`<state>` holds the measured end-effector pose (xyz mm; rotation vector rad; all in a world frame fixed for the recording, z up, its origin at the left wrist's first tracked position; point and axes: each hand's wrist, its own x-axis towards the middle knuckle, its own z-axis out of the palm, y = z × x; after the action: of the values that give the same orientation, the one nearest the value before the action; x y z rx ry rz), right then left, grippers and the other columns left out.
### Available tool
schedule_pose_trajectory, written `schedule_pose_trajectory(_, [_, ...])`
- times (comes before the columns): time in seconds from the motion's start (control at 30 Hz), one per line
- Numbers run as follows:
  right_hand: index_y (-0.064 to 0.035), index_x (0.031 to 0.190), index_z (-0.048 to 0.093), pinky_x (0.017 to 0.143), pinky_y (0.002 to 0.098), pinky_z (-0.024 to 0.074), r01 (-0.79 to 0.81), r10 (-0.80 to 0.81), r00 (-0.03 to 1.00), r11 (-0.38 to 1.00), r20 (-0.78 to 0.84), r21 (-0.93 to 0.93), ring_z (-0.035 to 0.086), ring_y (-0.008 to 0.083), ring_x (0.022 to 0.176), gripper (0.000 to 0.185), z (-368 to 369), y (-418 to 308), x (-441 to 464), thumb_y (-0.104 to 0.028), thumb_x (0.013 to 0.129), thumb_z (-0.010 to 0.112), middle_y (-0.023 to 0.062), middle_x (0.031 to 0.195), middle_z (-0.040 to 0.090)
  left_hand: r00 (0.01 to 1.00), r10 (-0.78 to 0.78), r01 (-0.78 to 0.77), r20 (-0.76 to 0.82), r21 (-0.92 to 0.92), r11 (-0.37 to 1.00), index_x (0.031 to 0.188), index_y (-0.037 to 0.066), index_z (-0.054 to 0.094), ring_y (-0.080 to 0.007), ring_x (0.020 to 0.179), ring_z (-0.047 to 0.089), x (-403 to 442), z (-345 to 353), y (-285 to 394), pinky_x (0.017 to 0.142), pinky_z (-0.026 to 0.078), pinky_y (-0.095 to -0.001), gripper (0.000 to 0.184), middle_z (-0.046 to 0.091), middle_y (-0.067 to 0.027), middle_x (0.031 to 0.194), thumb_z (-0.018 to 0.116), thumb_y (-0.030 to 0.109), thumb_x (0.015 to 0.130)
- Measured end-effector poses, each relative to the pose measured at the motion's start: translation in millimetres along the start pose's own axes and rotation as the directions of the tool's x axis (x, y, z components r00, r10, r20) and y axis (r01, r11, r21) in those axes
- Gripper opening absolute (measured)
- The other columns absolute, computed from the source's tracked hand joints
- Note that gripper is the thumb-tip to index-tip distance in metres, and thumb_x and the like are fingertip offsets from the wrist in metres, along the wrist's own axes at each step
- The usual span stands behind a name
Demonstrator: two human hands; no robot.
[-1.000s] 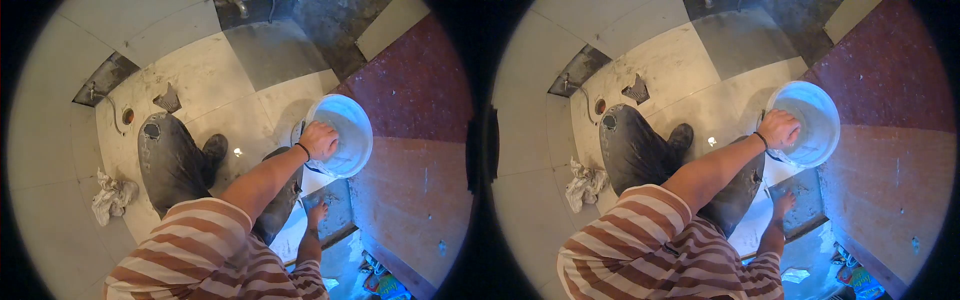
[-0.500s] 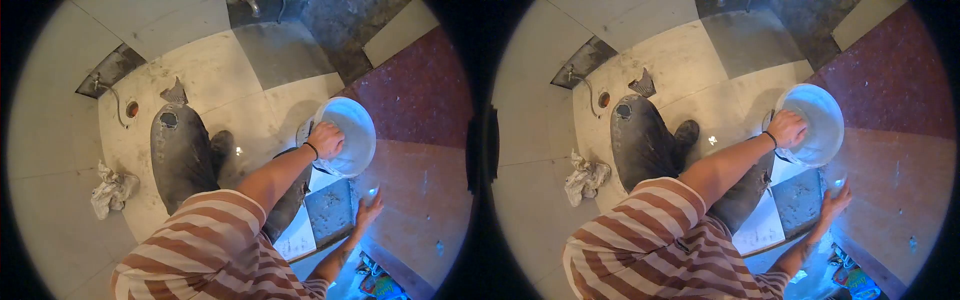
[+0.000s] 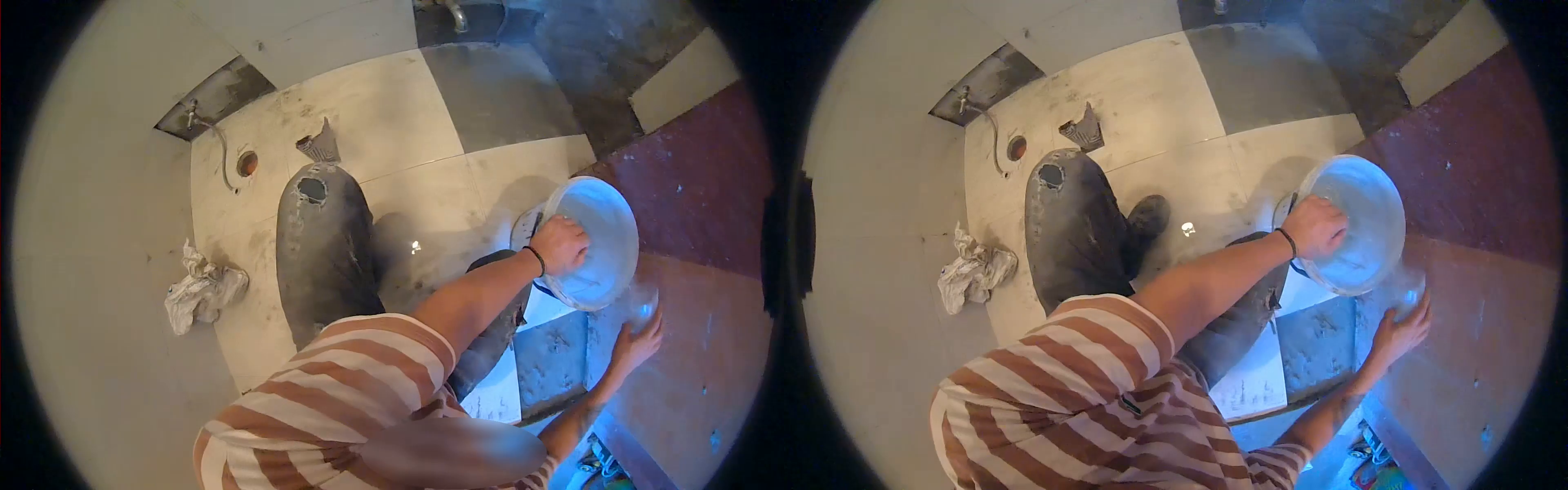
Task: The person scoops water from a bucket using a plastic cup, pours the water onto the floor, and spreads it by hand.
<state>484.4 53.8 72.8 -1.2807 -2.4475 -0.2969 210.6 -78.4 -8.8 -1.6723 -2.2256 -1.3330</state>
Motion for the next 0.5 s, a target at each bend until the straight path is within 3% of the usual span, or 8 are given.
schedule_pose_trajectory(0.1, [-0.0076, 0.153, 0.043, 0.107, 0.0555, 0.0428, -0.151, 0.151, 0.981, 0.988, 0.124, -0.014, 0.052, 0.043, 0.128, 0.083, 95, 80, -98, -0.016, 0.076, 0.074, 0.0217, 0.141, 0.056, 0.999, 0.014, -0.014, -0.041, -0.007, 1.0, 0.078, 0.013, 0.066, -0.0298, 0.078, 0.065, -1, -3, 1, 0.072, 0.047, -0.0469, 0.011, 0.065, -0.0076, 0.074, 0.067, 0.024, 0.078])
schedule_pose_trajectory(0.17, [-0.0063, 0.151, 0.044, 0.107, 0.055, 0.0433, -0.316, 0.294, 0.837, 0.948, 0.461, -0.032, 0.053, 0.0413, 0.127, 0.08, 131, 82, -156, -0.014, 0.077, 0.074, 0.0216, 0.139, 0.057, 0.999, 0.027, -0.027, -0.022, -0.01, 1.0, 0.078, 0.013, 0.066, -0.0296, 0.077, 0.064, -2, -6, 3, 0.072, 0.046, -0.0465, 0.011, 0.064, -0.0074, 0.074, 0.067, 0.024, 0.078])
schedule_pose_trajectory(0.23, [-0.0107, 0.15, 0.043, 0.104, 0.0583, 0.0463, -0.358, 0.363, 0.724, 0.925, 0.587, -0.131, 0.052, 0.0437, 0.128, 0.078, 179, 96, -213, -0.015, 0.079, 0.073, 0.0214, 0.14, 0.054, 0.999, 0.036, -0.036, -0.029, -0.009, 0.999, 0.078, 0.013, 0.065, -0.0296, 0.077, 0.064, -2, -4, 3, 0.072, 0.046, -0.0465, 0.011, 0.063, -0.0073, 0.074, 0.067, 0.025, 0.078])
schedule_pose_trajectory(0.27, [-0.0107, 0.15, 0.043, 0.104, 0.0583, 0.0463, -0.363, 0.363, 0.719, 0.923, 0.593, -0.125, 0.052, 0.0437, 0.128, 0.078, 179, 88, -226, -0.015, 0.079, 0.073, 0.0214, 0.14, 0.054, 0.998, 0.043, -0.044, -0.048, -0.012, 0.999, 0.078, 0.014, 0.065, -0.0296, 0.077, 0.063, -2, -4, 2, 0.072, 0.046, -0.0464, 0.012, 0.063, -0.0072, 0.074, 0.067, 0.025, 0.079])
schedule_pose_trajectory(0.33, [-0.0166, 0.149, 0.043, 0.099, 0.0626, 0.0485, -0.353, 0.498, 0.611, 0.867, 0.615, -0.352, 0.051, 0.0459, 0.128, 0.073, 176, 63, -256, -0.016, 0.082, 0.071, 0.02, 0.143, 0.05, 0.999, 0.041, -0.041, -0.028, 0.005, 0.999, 0.077, 0.013, 0.065, -0.0293, 0.077, 0.063, 0, -4, 3, 0.071, 0.046, -0.0463, 0.012, 0.062, -0.0071, 0.074, 0.067, 0.025, 0.079])
schedule_pose_trajectory(0.43, [-0.0211, 0.149, 0.042, 0.098, 0.0653, 0.0482, -0.287, 0.471, 0.565, 0.882, 0.677, -0.374, 0.05, 0.0466, 0.129, 0.07, 192, 36, -266, -0.016, 0.085, 0.068, 0.0196, 0.144, 0.047, 0.999, 0.038, -0.037, -0.021, 0.02, 0.999, 0.076, 0.013, 0.065, -0.0289, 0.077, 0.063, 3, -1, 1, 0.071, 0.046, -0.046, 0.011, 0.062, -0.0072, 0.073, 0.067, 0.024, 0.078])
schedule_pose_trajectory(0.5, [-0.0205, 0.149, 0.043, 0.097, 0.0638, 0.0494, -0.295, 0.431, 0.593, 0.902, 0.68, -0.314, 0.052, 0.0454, 0.128, 0.069, 213, 24, -270, -0.018, 0.085, 0.069, 0.0206, 0.143, 0.049, 0.999, 0.032, -0.031, -0.025, 0.017, 0.999, 0.075, 0.013, 0.065, -0.0288, 0.077, 0.063, 3, 0, 0, 0.071, 0.046, -0.0459, 0.011, 0.062, -0.0072, 0.073, 0.067, 0.024, 0.078])
